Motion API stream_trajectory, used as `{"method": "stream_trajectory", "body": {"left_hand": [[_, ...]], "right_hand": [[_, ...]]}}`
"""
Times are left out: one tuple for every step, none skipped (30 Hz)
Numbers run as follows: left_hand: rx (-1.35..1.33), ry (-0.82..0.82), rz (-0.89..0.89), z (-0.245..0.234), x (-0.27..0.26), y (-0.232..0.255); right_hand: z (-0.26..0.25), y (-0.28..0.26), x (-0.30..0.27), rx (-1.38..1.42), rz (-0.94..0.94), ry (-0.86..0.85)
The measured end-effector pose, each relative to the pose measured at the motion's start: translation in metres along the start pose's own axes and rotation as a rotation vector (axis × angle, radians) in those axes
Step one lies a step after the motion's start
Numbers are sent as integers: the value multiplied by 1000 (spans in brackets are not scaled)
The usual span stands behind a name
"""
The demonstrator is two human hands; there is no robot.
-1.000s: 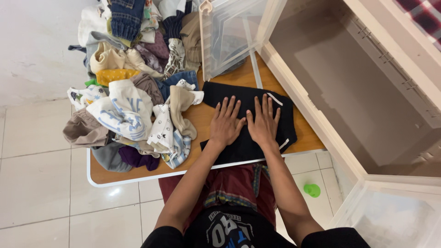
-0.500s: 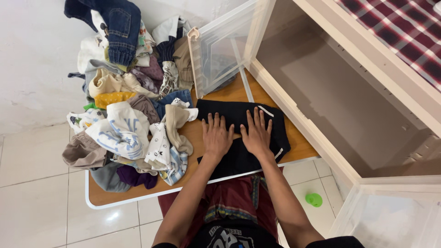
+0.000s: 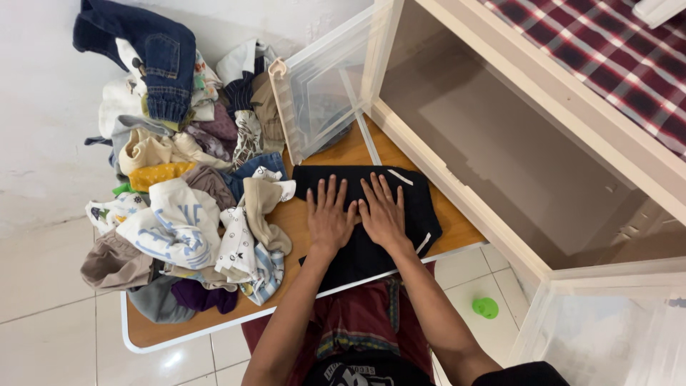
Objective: The person opens a storage cabinet, removes clothes onto a table, folds an item of clothing and places it into the cabinet, and folds a pair of pants.
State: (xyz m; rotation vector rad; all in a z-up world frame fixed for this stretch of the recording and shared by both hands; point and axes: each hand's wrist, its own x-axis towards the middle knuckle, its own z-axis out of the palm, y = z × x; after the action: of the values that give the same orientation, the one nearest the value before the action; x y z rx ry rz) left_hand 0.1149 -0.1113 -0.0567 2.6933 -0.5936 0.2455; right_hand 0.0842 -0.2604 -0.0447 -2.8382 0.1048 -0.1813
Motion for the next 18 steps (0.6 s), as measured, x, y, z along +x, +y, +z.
{"method": "stream_trajectory", "body": {"left_hand": [[22, -4, -38, -3, 0, -2], [45, -11, -81, -5, -3, -3], [45, -10, -83, -6, -3, -3], [86, -22, -113, -7, -3, -4], [128, -34, -143, -8, -4, -5], [128, -31, -144, -9, -4, -5], [130, -8, -166, -10, -5, -6], [133, 17, -185, -11, -4, -7], [134, 20, -183, -11, -3, -6], [148, -9, -174, -9, -3, -5], [162, -37, -163, -7, -2, -4], [164, -34, -162, -4, 0, -4], [63, 22, -112, 0, 3, -4], [-39, 73, -66, 5, 3, -3], [-37, 73, -67, 10, 2, -1], [-80, 74, -14, 16, 2, 2], [-122, 76, 40, 19, 0, 3], [-124, 76, 39, 20, -2, 4]], "right_hand": [[-1, -1, 1, -22, 9, -17], [-1, -2, 0, -42, 16, -39], [-3, -2, -1, -42, 13, -40], [-4, -2, -1, -47, 14, -48], [-5, -2, -2, -52, 15, -57], [-6, -3, -2, -52, 13, -56], [-8, -4, -3, -39, 23, -70], [-9, -4, -2, -26, 34, -80], [-10, -5, -2, -26, 34, -77], [-10, -6, -1, -9, 68, -94], [-10, -7, 0, 9, 103, -111], [-10, -8, 1, 10, 102, -107], [-9, -9, 3, 54, 106, -61], [-7, -10, 2, 98, 110, -20], [-5, -11, 2, 100, 109, -21], [-4, -11, 2, 131, 97, -21], [-2, -11, 2, 162, 85, -20], [-1, -10, 1, 160, 85, -21]]}}
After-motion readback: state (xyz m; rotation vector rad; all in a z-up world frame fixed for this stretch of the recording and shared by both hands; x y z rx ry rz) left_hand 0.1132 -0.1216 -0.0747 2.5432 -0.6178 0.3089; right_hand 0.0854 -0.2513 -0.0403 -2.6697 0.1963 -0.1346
